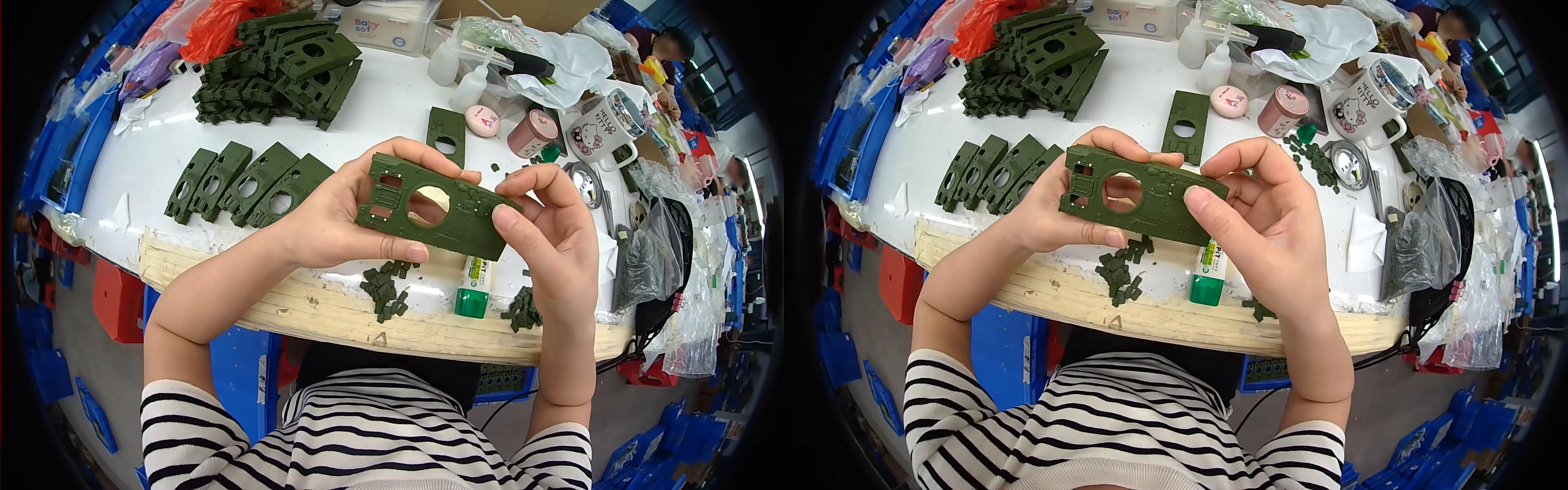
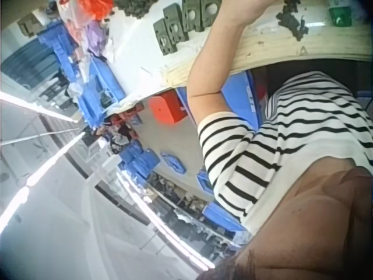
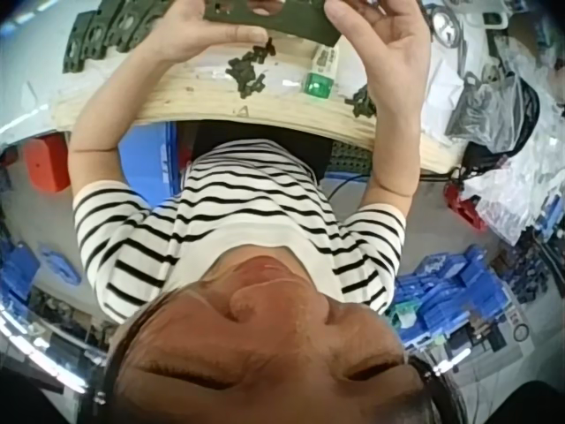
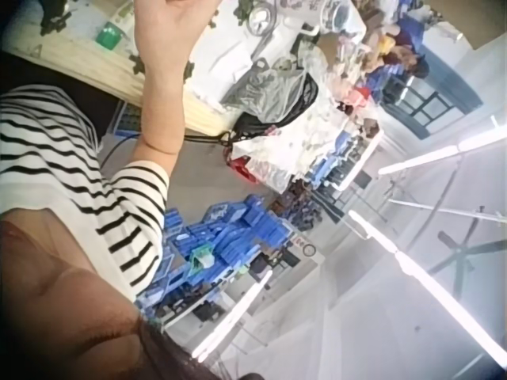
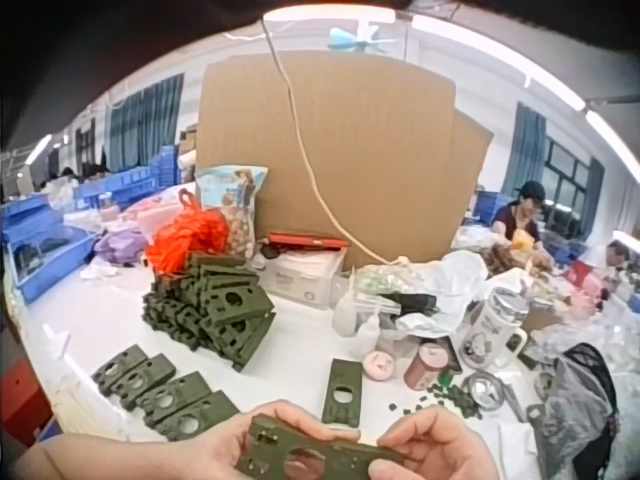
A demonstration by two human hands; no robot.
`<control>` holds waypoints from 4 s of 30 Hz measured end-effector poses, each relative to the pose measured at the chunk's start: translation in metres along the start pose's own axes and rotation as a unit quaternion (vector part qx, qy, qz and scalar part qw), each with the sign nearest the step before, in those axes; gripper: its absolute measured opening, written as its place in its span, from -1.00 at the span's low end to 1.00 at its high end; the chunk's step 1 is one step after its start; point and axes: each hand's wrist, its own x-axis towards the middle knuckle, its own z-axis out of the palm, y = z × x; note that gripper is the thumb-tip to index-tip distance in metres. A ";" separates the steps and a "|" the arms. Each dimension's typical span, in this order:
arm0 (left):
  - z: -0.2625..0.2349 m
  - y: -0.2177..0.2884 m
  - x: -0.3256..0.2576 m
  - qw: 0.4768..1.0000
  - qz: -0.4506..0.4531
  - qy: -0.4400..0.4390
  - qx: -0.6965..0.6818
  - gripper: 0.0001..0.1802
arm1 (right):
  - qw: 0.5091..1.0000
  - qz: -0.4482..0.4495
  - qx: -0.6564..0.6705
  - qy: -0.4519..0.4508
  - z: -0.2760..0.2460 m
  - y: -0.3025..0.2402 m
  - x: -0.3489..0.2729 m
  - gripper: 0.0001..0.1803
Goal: The person is assembling parts of toy tanks using glue and small components at a workbench.
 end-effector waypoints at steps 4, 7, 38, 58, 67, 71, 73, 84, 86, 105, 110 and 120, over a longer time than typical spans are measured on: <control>-0.001 -0.002 0.000 1.000 0.010 -0.006 0.003 -0.30 | 1.000 -0.009 -0.011 0.002 0.000 0.001 0.000 -0.74; 0.000 -0.002 0.001 1.000 0.018 -0.013 0.022 -0.31 | 0.999 -0.024 -0.036 0.007 0.000 0.004 -0.001 -0.73; -0.022 0.005 0.003 0.980 0.107 0.096 -0.139 -0.30 | 0.798 -0.023 -0.523 -0.298 0.033 0.028 -0.020 -0.89; -0.016 0.004 0.003 0.975 0.098 0.180 -0.084 -0.31 | 0.772 -0.023 -0.532 -0.348 0.038 0.033 -0.025 -0.85; -0.004 0.012 0.005 0.990 0.048 0.059 -0.117 -0.39 | 0.881 -0.185 -0.427 -0.078 0.025 -0.036 -0.031 -0.81; 0.011 0.010 -0.005 0.988 -0.056 0.020 -0.144 -0.30 | 0.962 -0.194 -0.188 0.040 -0.003 -0.025 -0.015 -0.86; 0.016 0.011 -0.007 0.988 -0.084 -0.003 -0.131 -0.28 | 0.981 -0.128 -0.140 0.028 -0.013 -0.024 -0.008 -0.81; 0.028 0.002 -0.013 0.973 -0.175 -0.069 -0.131 -0.27 | 0.999 0.038 -0.034 0.016 -0.017 -0.007 0.004 -0.74; 0.028 0.002 -0.014 0.973 -0.177 -0.070 -0.127 -0.27 | 0.998 0.029 -0.046 0.016 -0.018 -0.005 0.004 -0.77; 0.031 -0.003 -0.016 0.980 -0.166 -0.061 -0.090 -0.32 | 0.969 -0.115 -0.207 0.067 -0.002 -0.003 -0.007 -0.87; 0.030 -0.003 -0.016 0.983 -0.148 -0.060 -0.092 -0.32 | 0.962 -0.102 -0.240 0.078 0.002 -0.007 -0.007 -0.89; 0.033 -0.004 -0.019 0.985 -0.122 -0.033 -0.118 -0.38 | 0.963 -0.103 -0.250 0.003 0.009 -0.013 0.003 -0.87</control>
